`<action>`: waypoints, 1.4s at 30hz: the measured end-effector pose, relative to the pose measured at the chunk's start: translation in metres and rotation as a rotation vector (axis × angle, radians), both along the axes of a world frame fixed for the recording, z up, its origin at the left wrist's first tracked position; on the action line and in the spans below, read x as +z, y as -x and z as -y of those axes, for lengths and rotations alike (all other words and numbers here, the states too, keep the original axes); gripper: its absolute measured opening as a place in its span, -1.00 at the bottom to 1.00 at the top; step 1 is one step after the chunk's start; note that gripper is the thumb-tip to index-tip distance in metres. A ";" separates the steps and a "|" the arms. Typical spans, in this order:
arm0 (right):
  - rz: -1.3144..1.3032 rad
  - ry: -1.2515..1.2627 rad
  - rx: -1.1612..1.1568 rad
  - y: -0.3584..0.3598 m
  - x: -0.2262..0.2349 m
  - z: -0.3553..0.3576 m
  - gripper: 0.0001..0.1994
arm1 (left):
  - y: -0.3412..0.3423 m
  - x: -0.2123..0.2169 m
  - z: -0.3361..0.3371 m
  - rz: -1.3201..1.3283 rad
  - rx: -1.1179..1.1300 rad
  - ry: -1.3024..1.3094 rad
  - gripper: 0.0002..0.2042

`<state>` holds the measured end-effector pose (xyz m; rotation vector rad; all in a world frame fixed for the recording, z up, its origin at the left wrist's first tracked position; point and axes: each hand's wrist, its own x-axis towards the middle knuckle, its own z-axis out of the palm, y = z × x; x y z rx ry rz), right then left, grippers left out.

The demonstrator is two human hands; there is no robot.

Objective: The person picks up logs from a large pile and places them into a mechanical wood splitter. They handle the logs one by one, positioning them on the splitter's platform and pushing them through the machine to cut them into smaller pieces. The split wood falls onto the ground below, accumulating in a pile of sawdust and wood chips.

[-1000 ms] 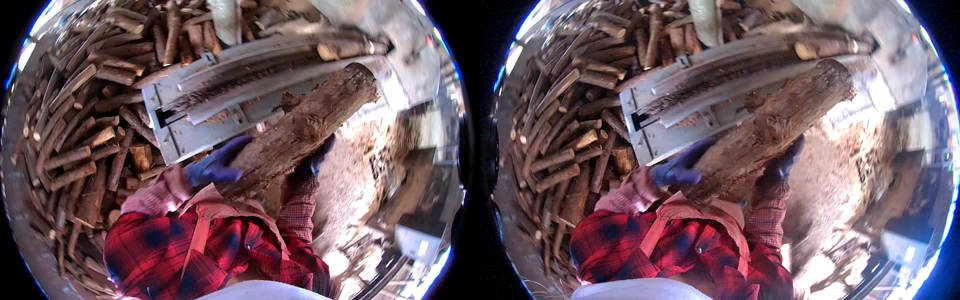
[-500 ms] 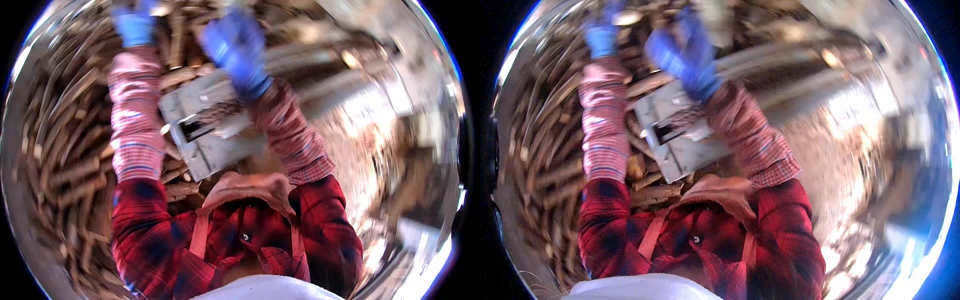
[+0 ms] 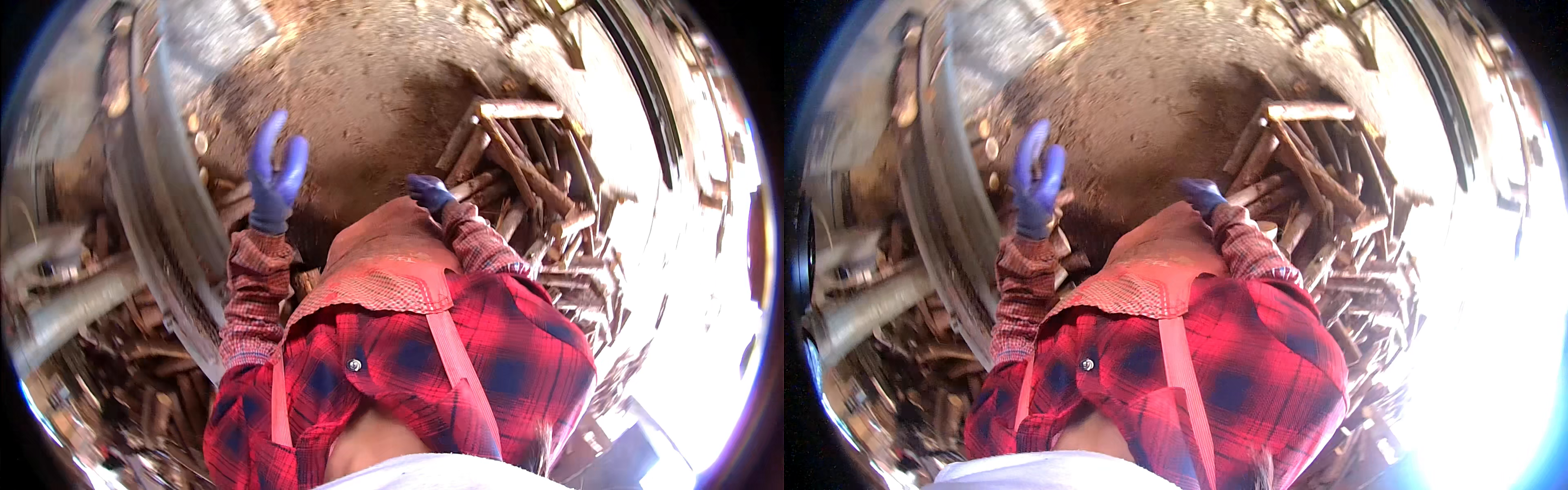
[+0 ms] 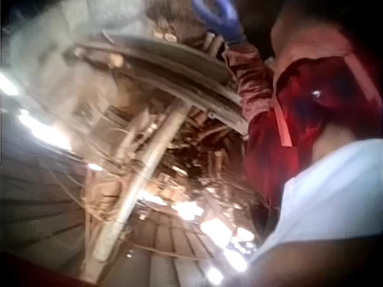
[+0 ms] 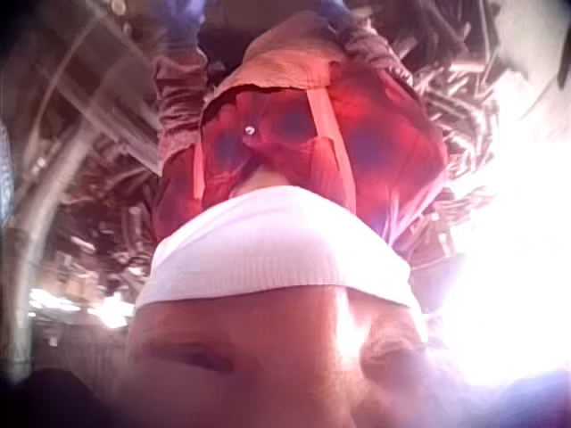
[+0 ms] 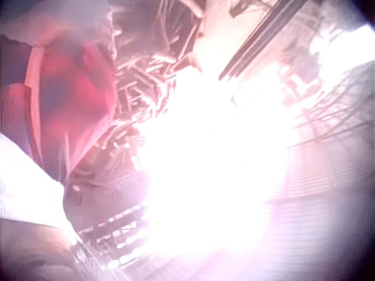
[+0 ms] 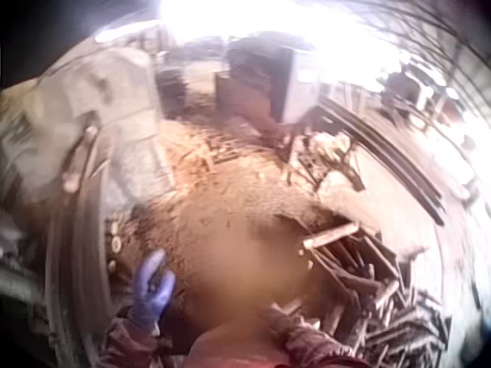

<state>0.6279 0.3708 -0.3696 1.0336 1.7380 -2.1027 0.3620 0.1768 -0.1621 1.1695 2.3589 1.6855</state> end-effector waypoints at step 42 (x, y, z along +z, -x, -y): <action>0.213 1.038 -1.765 -0.174 -0.355 -0.118 -0.22 | -0.119 -0.787 -0.427 0.984 -0.616 1.325 -0.24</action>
